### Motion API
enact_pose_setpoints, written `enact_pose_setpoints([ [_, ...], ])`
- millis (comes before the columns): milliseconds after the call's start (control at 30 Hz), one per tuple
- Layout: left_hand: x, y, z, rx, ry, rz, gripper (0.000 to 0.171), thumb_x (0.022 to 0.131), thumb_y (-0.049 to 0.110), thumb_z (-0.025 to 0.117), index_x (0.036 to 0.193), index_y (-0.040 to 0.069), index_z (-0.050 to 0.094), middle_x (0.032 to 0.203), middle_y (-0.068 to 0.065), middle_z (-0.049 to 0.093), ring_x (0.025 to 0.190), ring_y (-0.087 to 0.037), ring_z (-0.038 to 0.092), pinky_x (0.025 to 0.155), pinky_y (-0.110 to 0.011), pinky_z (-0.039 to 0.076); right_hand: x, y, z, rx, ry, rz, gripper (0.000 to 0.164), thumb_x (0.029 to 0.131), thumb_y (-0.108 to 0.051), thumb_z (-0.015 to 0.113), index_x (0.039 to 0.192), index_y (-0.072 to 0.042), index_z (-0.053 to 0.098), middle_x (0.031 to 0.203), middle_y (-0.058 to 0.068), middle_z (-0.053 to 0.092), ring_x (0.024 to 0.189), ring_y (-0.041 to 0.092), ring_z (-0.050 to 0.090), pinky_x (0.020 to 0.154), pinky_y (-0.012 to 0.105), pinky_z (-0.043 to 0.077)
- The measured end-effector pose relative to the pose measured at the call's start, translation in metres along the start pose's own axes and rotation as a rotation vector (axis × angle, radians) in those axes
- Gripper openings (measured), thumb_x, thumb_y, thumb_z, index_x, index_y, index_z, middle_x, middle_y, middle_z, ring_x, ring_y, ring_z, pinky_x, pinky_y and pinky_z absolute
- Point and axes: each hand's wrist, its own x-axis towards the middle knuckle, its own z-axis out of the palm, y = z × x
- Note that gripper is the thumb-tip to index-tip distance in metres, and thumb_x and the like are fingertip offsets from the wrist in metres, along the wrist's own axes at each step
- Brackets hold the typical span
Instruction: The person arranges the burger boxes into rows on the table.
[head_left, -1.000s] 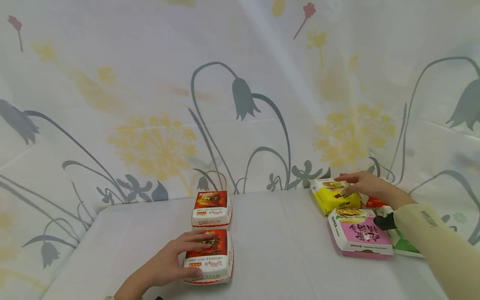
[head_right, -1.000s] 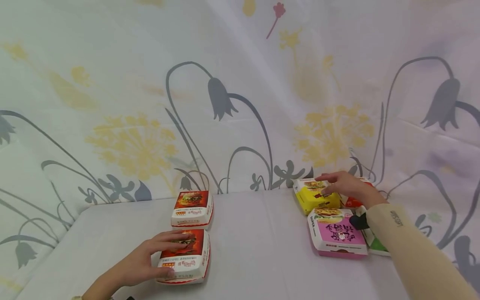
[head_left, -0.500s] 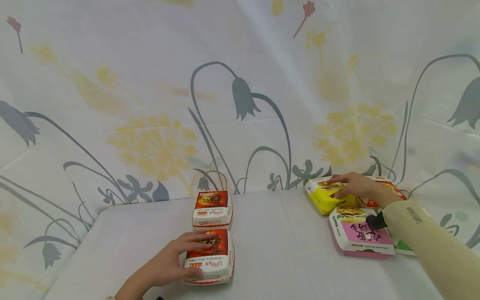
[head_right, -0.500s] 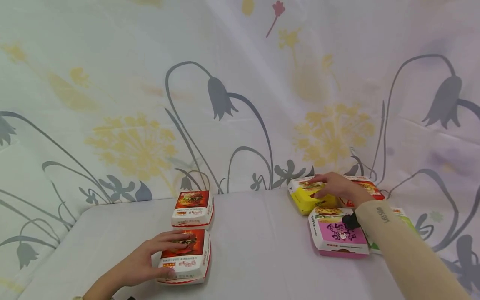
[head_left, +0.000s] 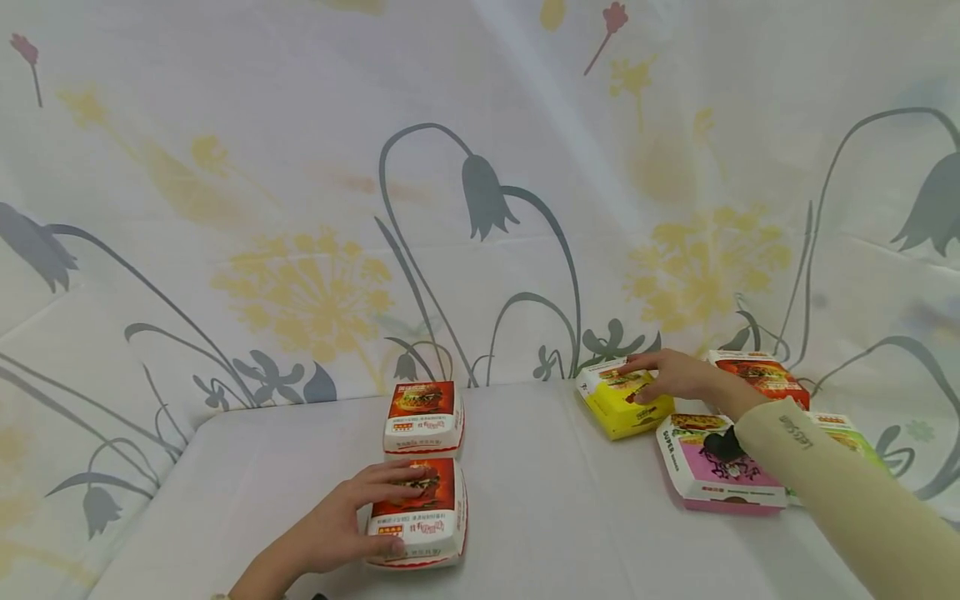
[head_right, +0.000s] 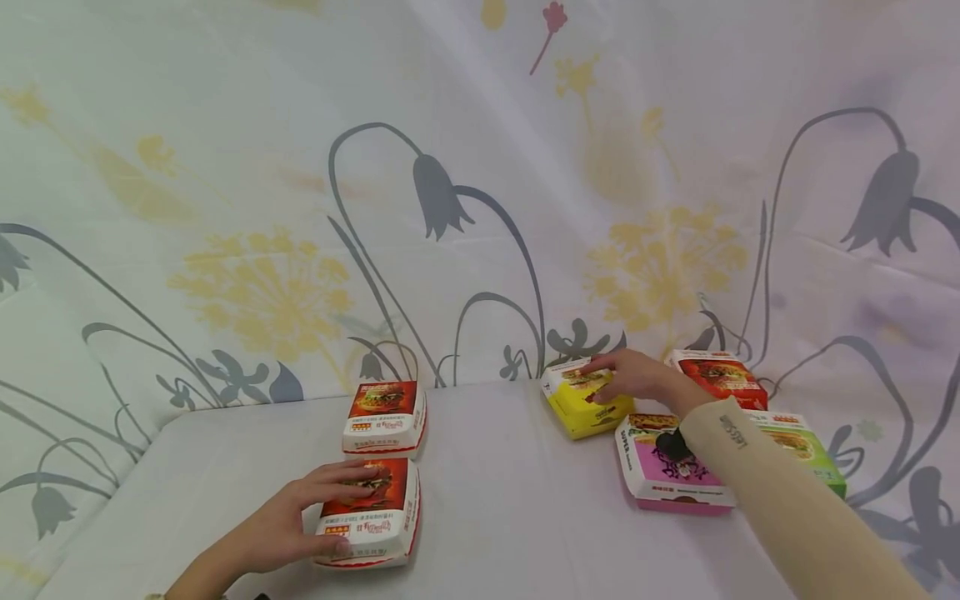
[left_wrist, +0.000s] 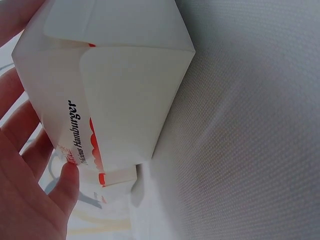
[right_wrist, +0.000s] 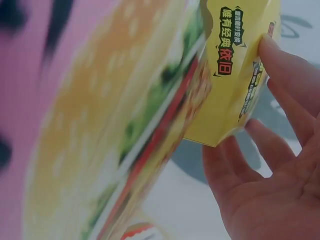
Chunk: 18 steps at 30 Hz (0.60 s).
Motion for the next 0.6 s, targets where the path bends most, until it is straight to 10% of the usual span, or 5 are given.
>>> enact_pose_setpoints([
  [600, 0.0, 0.0, 0.0, -0.015, 0.0, -0.024, 0.054, 0.082, 0.046, 0.079, 0.133, 0.038, 0.063, 0.147, 0.015, 0.048, 0.141, -0.031, 0.036, 0.102, -0.066, 0.036, 0.02, -0.035, 0.036, 0.041, 0.005, -0.015, 0.054, 0.083, -0.022, 0.079, 0.135, -0.014, 0.064, 0.156, 0.019, 0.034, 0.144, 0.048, 0.021, 0.112, 0.067, 0.017],
])
